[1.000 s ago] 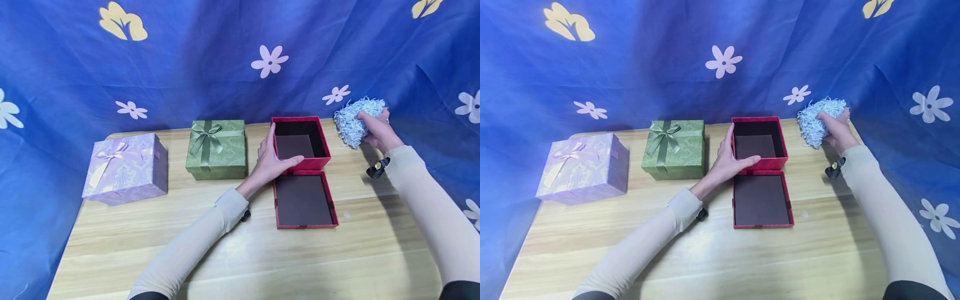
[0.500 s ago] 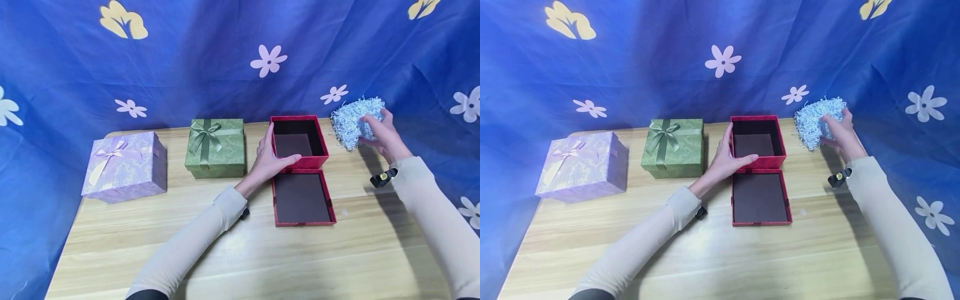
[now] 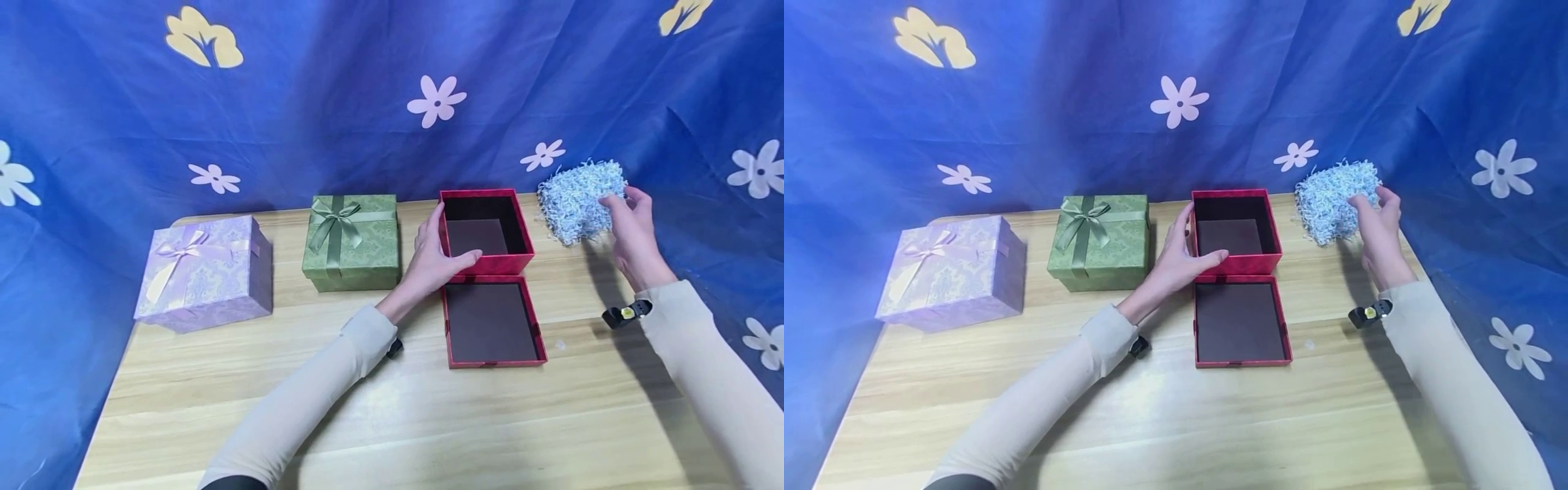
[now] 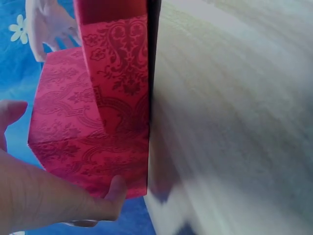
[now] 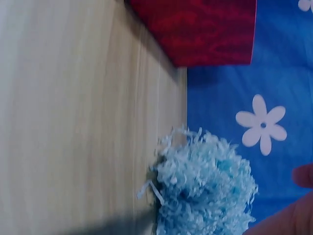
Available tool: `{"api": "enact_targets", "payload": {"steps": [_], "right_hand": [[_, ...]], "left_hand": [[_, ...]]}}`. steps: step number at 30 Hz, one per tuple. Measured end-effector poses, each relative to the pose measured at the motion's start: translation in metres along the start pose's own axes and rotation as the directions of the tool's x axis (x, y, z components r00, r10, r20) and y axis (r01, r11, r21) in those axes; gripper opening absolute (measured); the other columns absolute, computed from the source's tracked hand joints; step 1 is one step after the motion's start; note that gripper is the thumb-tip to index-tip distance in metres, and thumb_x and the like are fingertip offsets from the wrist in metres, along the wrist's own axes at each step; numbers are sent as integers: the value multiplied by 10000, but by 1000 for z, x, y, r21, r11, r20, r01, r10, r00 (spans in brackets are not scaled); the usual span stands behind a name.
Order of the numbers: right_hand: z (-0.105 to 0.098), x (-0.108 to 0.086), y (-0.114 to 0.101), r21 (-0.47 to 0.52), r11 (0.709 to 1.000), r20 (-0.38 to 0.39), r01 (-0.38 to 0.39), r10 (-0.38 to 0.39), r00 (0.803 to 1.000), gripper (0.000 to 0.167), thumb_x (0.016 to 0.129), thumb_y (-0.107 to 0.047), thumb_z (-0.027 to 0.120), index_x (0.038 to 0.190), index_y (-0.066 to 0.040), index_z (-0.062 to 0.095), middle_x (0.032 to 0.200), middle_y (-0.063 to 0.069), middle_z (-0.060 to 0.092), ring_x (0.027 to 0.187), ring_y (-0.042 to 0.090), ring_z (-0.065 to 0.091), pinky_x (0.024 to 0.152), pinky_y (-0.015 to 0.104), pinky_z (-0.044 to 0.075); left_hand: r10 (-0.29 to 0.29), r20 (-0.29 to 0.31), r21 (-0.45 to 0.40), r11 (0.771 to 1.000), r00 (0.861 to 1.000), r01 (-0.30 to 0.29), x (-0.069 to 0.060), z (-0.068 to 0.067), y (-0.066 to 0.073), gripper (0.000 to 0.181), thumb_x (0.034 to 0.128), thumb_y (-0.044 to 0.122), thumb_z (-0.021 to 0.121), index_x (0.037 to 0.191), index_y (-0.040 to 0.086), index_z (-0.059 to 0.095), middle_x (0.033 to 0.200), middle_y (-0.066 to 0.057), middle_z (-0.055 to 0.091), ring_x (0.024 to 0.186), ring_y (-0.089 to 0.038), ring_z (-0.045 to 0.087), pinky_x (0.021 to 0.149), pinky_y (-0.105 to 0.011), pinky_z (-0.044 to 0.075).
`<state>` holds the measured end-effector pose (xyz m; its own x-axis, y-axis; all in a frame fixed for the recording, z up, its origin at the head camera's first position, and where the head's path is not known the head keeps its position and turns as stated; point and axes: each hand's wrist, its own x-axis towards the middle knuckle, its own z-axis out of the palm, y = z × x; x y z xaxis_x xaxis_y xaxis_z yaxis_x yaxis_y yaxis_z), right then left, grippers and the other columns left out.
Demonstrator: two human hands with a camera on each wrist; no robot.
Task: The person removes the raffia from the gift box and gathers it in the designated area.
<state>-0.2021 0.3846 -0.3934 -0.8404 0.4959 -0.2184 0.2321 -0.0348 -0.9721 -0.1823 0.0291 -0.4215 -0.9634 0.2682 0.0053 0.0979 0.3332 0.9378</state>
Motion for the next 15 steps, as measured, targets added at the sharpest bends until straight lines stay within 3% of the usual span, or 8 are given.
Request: {"api": "enact_targets", "payload": {"steps": [3, 7, 12, 15], "right_hand": [[2, -11, 2, 185, 982, -10, 40, -39, 999, 595, 1044, -130, 659, 1564, -149, 371, 1341, -49, 381, 1198, 98, 432, 979, 205, 403], [2, -29, 3, 334, 939, 14, 75, -85, 996, 461, 1058, -69, 623, 1471, -167, 443, 1293, 5, 461, 1185, 161, 508, 921, 218, 524], [2, -53, 3, 433, 897, 107, 82, -142, 984, 438, 1089, -63, 615, 1479, -180, 452, 1217, 63, 528, 1107, 190, 655, 858, 270, 605], [4, -66, 2, 439, 895, 174, 82, -174, 969, 435, 1109, -85, 601, 1502, -190, 447, 1279, 94, 533, 1105, 195, 711, 864, 293, 623]], "left_hand": [[10, -15, 1, 1000, 1000, -10, -2, -3, 2, 1137, 879, 390, 891, 1761, 219, 196, 1731, -94, 304, 1573, -265, 282, 1223, -579, 353], [15, -25, 1, 1000, 1000, -15, -6, -8, 6, 1112, 883, 393, 887, 1755, 212, 221, 1714, -80, 329, 1559, -246, 313, 1222, -562, 359], [11, -18, -21, 1000, 1000, -11, -10, -16, 14, 1087, 893, 414, 874, 1751, 221, 234, 1726, -64, 322, 1565, -240, 317, 1229, -590, 337], [19, -17, -52, 998, 1000, -20, -12, -21, 19, 1072, 896, 417, 866, 1746, 225, 242, 1736, -60, 307, 1568, -269, 326, 1228, -591, 335]]}}
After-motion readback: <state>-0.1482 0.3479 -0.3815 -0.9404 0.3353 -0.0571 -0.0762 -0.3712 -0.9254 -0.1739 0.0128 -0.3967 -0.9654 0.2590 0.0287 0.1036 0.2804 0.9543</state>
